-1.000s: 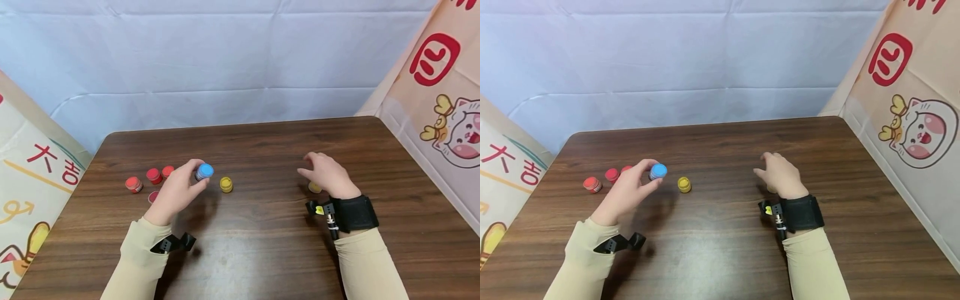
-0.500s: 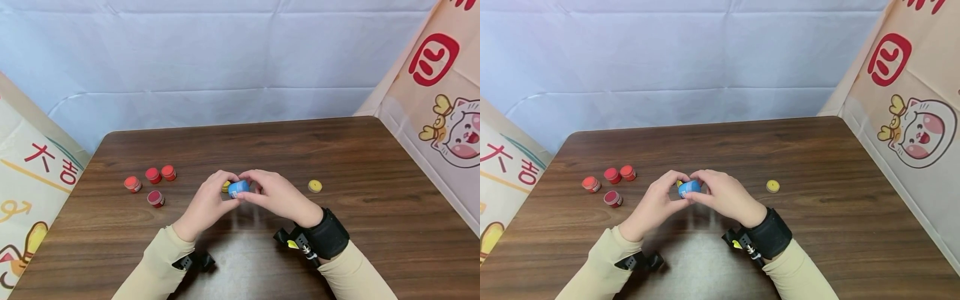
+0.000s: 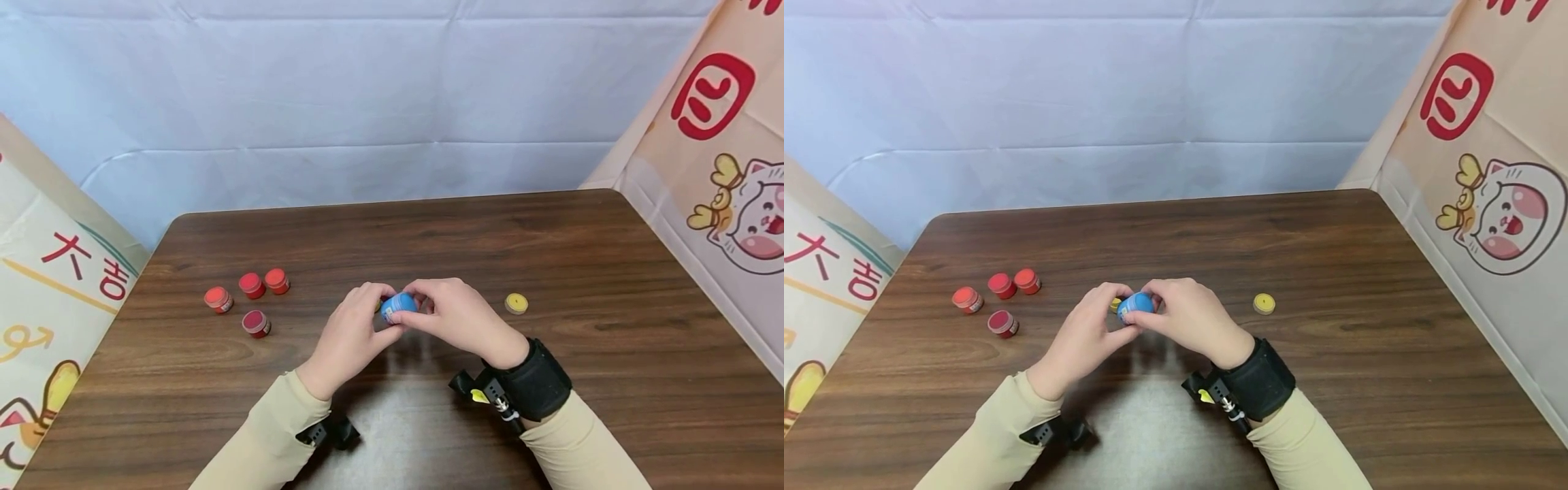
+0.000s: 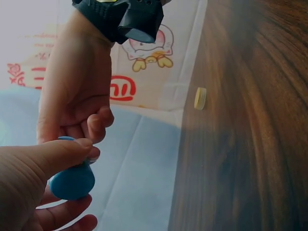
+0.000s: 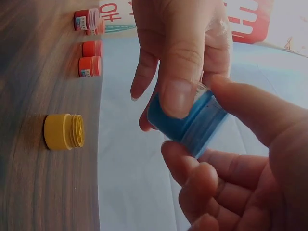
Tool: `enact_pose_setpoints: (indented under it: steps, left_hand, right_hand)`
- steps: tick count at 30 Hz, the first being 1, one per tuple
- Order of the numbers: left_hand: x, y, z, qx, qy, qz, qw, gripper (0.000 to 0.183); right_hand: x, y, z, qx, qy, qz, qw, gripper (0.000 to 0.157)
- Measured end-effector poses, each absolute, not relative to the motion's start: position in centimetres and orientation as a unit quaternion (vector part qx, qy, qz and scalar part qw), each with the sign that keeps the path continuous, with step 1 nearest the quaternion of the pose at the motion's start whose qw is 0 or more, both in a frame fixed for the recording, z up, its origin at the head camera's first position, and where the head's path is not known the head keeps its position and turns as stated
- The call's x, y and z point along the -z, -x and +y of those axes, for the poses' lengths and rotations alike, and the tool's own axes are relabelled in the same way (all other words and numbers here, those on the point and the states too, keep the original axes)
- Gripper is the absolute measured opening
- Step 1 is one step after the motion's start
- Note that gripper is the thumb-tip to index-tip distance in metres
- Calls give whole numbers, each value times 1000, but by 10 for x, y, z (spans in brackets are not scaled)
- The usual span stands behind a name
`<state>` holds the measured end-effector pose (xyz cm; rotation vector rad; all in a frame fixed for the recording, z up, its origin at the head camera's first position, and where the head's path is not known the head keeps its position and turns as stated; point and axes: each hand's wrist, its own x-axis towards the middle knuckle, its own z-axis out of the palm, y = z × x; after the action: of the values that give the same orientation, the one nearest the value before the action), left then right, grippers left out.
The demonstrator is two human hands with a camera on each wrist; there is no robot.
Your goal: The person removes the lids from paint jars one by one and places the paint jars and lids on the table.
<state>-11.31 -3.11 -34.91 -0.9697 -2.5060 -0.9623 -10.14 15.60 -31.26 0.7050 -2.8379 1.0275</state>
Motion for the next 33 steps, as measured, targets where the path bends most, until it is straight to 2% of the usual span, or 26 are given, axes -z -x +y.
enact_pose_setpoints:
  steps: [7,12,21,33]
  left_hand:
    - [351,112,-27,337,326,-867,168,37]
    - [351,112,-27,358,315,-863,165,36]
    - [348,113,-29,418,310,-838,165,32]
    - [349,115,-30,453,316,-820,150,31]
  right_hand:
    - [313,101,155,-334,-195,-922,26,30]
    - [312,101,154,-340,-186,-921,27,29]
    - [315,101,153,-347,-212,-910,81,27]
    - [314,100,152,-322,-234,-910,116,27]
